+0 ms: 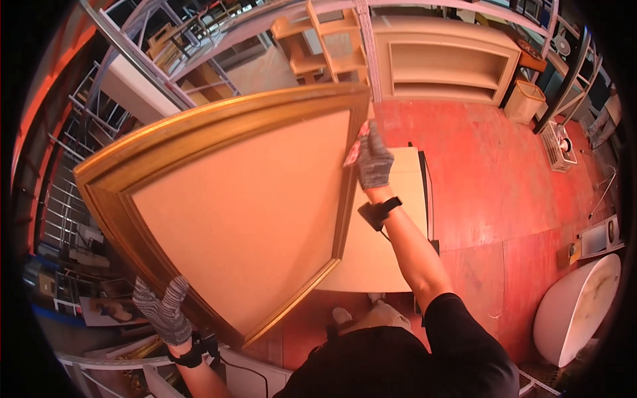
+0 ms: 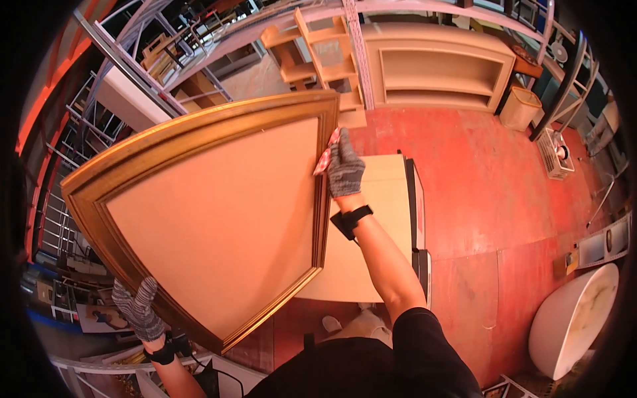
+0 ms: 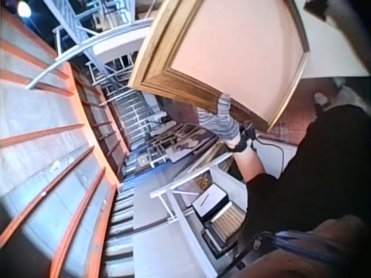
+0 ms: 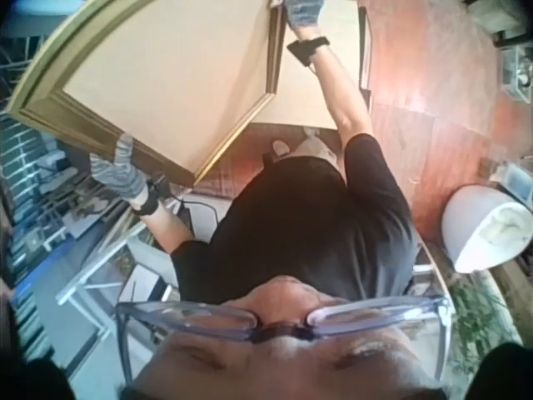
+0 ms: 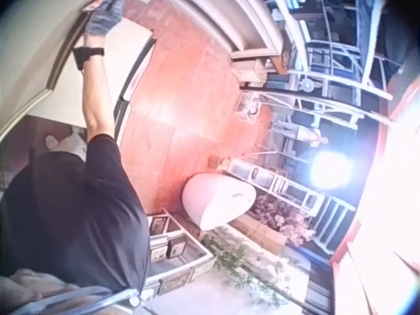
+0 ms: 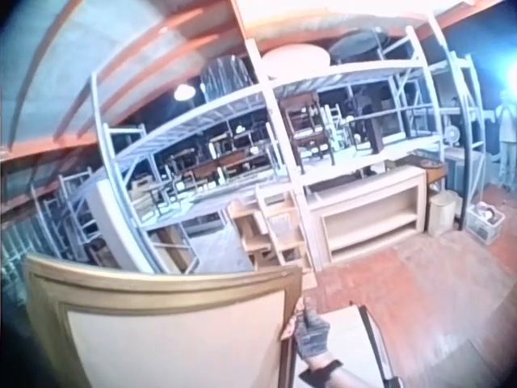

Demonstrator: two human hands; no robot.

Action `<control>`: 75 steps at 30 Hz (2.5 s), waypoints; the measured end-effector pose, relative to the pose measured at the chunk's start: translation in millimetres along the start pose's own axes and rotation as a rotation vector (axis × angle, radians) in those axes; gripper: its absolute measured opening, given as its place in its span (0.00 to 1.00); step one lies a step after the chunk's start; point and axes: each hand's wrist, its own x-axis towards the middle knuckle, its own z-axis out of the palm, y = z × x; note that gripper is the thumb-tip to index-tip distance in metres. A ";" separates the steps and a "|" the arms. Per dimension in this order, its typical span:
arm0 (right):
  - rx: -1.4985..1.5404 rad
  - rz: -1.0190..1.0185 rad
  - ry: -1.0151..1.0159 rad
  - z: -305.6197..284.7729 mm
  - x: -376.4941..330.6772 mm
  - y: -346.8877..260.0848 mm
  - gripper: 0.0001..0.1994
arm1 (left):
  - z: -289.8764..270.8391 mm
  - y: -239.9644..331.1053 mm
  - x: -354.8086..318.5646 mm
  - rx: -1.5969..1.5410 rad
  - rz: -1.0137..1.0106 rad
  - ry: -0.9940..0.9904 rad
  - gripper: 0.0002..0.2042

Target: Cleaning the glass and edges of various picture frames with a cloth.

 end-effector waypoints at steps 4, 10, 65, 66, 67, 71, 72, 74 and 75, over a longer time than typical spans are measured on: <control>-0.132 0.241 0.386 -50.4 -114.3 79.3 0.14 | -7.7 -12.4 3.5 -0.079 -0.155 -0.021 0.25; -0.047 0.896 0.654 -170.9 -249.6 138.9 0.13 | -12.6 -33.0 -4.8 -0.128 -0.223 0.094 0.21; -0.793 0.040 -2.139 100.4 -646.9 501.6 0.19 | -111.4 -166.4 -728.3 0.357 -2.005 0.935 0.21; -0.628 -0.004 -2.122 76.6 -637.0 473.8 0.18 | -119.7 -167.1 -747.0 0.331 -2.115 0.990 0.21; -0.589 0.139 -2.187 54.6 -622.4 446.3 0.17 | -127.4 -167.7 -767.0 0.266 -2.240 1.028 0.21; -0.987 0.572 -2.422 -19.7 -560.5 348.3 0.12 | -125.8 -151.3 -840.2 0.332 -1.776 1.437 0.21; -1.097 0.631 -2.472 -32.8 -547.9 332.5 0.12 | -125.1 -144.5 -859.1 0.324 -1.551 1.548 0.21; -1.229 0.725 -2.523 -50.9 -522.5 307.0 0.11 | -129.7 -133.0 -896.0 0.517 -1.598 1.533 0.20; -1.250 0.763 -2.528 -56.9 -513.3 297.9 0.11 | -130.2 -126.1 -909.9 0.618 -1.563 1.502 0.21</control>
